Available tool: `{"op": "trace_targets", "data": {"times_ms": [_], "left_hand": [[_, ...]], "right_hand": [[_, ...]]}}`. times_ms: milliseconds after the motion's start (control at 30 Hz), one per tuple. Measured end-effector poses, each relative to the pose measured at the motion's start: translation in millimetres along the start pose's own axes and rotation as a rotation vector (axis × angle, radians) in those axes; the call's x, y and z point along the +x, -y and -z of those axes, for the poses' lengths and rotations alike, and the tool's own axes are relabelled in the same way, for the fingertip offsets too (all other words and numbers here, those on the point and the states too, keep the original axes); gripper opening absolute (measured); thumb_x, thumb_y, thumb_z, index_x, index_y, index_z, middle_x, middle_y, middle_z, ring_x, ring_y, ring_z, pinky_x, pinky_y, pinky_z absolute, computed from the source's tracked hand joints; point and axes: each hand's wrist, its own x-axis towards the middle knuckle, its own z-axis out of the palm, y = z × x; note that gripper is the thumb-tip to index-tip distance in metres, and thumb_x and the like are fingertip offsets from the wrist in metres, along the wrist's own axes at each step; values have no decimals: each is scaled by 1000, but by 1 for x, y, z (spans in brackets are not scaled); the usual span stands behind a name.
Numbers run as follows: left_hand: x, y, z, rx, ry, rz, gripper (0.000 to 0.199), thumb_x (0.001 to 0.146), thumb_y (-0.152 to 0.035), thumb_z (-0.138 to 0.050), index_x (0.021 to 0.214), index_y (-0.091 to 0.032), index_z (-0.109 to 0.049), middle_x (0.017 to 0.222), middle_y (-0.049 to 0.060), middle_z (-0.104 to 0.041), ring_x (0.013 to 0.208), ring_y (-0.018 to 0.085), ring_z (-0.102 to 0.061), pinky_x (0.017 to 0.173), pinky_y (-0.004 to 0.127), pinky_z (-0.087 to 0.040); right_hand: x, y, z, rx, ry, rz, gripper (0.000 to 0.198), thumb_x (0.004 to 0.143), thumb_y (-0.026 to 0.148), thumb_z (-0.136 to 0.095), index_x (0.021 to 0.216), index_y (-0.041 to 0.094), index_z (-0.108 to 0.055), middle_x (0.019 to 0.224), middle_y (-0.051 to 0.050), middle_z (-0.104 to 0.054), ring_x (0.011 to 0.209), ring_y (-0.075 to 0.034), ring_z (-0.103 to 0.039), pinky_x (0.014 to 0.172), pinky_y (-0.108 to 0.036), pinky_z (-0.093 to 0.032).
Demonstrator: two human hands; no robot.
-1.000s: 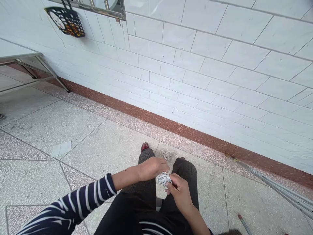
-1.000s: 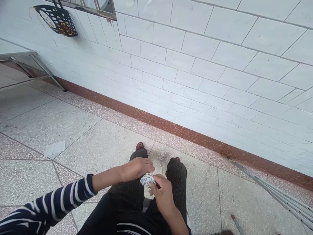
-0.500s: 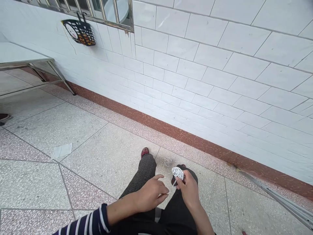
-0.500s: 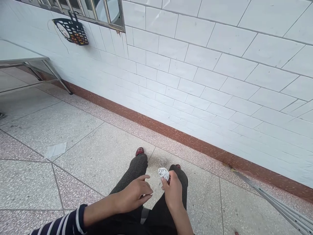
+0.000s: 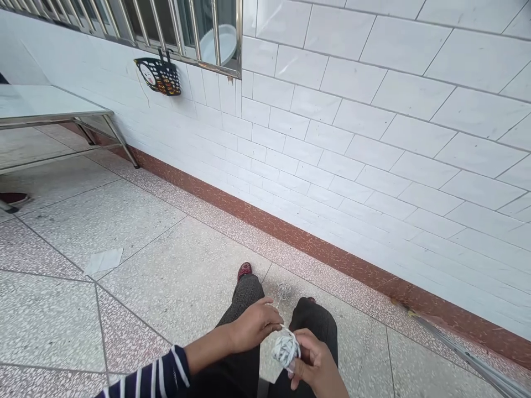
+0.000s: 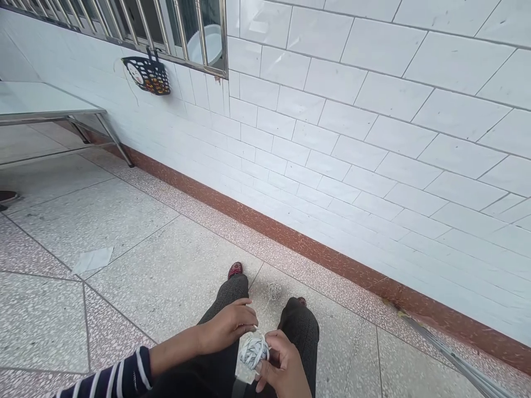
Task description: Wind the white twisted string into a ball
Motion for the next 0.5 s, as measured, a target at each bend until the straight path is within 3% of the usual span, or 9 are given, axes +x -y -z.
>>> {"op": "trace_targets", "data": {"times_ms": [100,167,300,367,500], "left_hand": [[-2,0,-21,-190,36,108,24,94,-21,-48,75,-17,-62,72,-3,-64,71,11,-59,103,33,-36],[0,-5,-31,-309,74,168,25,92,-20,-47,72,-16,-63,72,-2,-65,69,11,-58,89,26,-44],[5,-19,-44,-479,138,352,22,86,-17,-46,73,-15,-64,64,-2,-63,56,10,-53,56,17,-40],[6,-20,-46,-476,134,374,22,85,-17,-47,70,-15,-63,62,-2,-63,55,9,-53,55,17,-39],[5,-5,-44,-342,89,310,24,88,-19,-46,74,-17,-65,72,-1,-68,68,12,-61,66,19,-43]], "right_hand": [[-3,11,5,28,-116,30,32,77,45,-72,95,19,-71,86,-3,-57,62,-16,-60,54,-28,-53],[-4,18,4,-26,-270,71,31,78,44,-72,94,18,-72,81,-4,-60,62,-17,-59,56,-29,-53],[-4,29,-2,-285,-565,186,24,76,39,-71,90,19,-73,105,-10,-63,67,-18,-63,60,-28,-55],[-3,33,-3,-338,-607,196,26,76,40,-69,91,19,-73,114,-12,-62,68,-19,-65,60,-27,-56],[-3,42,-4,-315,-653,223,35,77,50,-67,93,19,-73,114,-12,-60,64,-17,-64,56,-27,-57]]}}
